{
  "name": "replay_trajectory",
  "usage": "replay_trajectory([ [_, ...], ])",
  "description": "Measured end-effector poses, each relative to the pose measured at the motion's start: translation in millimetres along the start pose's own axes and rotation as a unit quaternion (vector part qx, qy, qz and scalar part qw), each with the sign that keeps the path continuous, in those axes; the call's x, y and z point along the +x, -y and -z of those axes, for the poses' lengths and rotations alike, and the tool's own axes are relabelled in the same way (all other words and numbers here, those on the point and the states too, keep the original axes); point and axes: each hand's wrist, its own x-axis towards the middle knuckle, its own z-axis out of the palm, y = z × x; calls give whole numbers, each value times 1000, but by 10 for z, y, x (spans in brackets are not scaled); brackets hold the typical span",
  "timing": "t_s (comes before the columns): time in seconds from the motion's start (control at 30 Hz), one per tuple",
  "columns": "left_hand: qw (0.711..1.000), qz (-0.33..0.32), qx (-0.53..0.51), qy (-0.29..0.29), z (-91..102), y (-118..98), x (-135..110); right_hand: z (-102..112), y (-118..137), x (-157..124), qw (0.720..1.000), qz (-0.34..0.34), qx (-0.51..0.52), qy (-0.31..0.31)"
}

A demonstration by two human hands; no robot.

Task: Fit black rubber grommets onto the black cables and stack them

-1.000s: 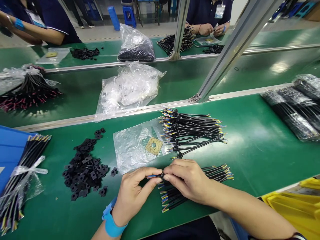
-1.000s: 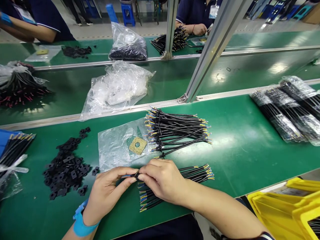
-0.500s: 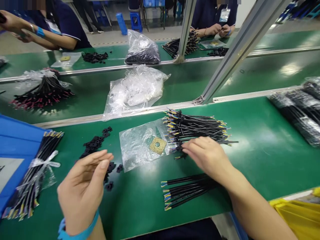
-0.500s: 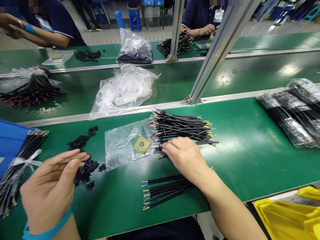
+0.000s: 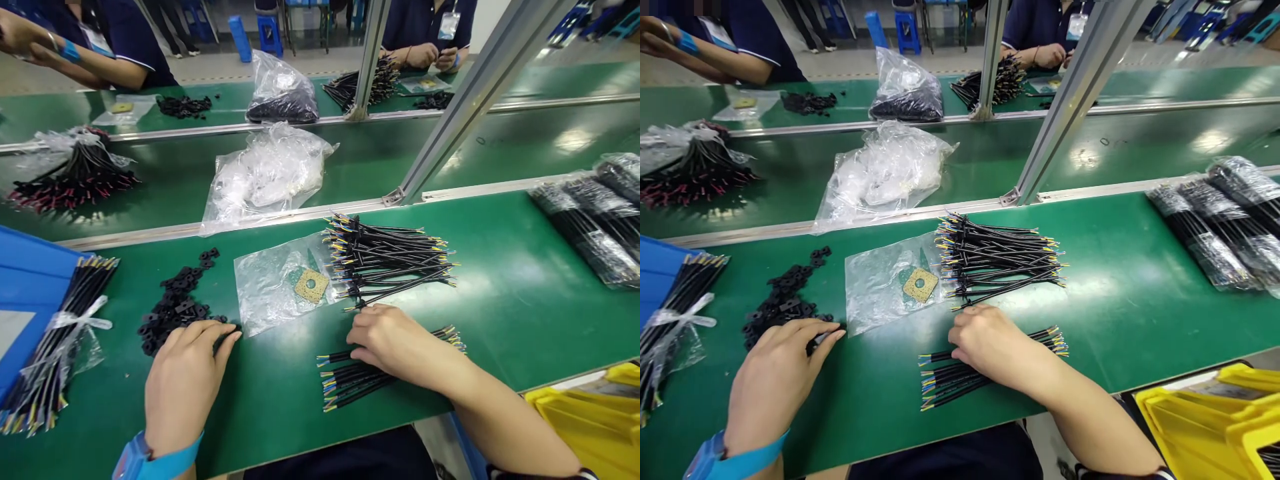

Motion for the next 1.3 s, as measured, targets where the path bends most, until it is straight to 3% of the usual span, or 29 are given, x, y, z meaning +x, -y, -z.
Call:
replay_trajectory([
  [0.2,999,-14,-30,16,-1,-59,-65,-81,111,25,999,15,-26,10],
  [0.37,996,-14,-58,-67,91,-246,17,-77,112,31,1000,-12,-12,-7],
  [0.53,973,39,-207,-97,310,-497,272,-158,18,127,986,-44,81,-140],
  [0.67,952,87,-280,-88,325,-598,397,-319,-40,229,967,-72,15,-243],
  [0.83,904,153,-395,-65,157,-541,396,-417,-42,322,966,-81,-102,-224],
  [1.03,881,171,-440,-29,110,-464,408,-381,17,321,967,-69,-162,-183],
  [1.1,856,192,-479,2,113,-459,415,-381,42,321,965,-71,-185,-172],
  [1.23,779,232,-578,72,92,-442,425,-388,48,324,962,-89,-209,-151],
  [1.3,754,253,-601,81,70,-434,437,-376,18,312,963,-82,-193,-172],
])
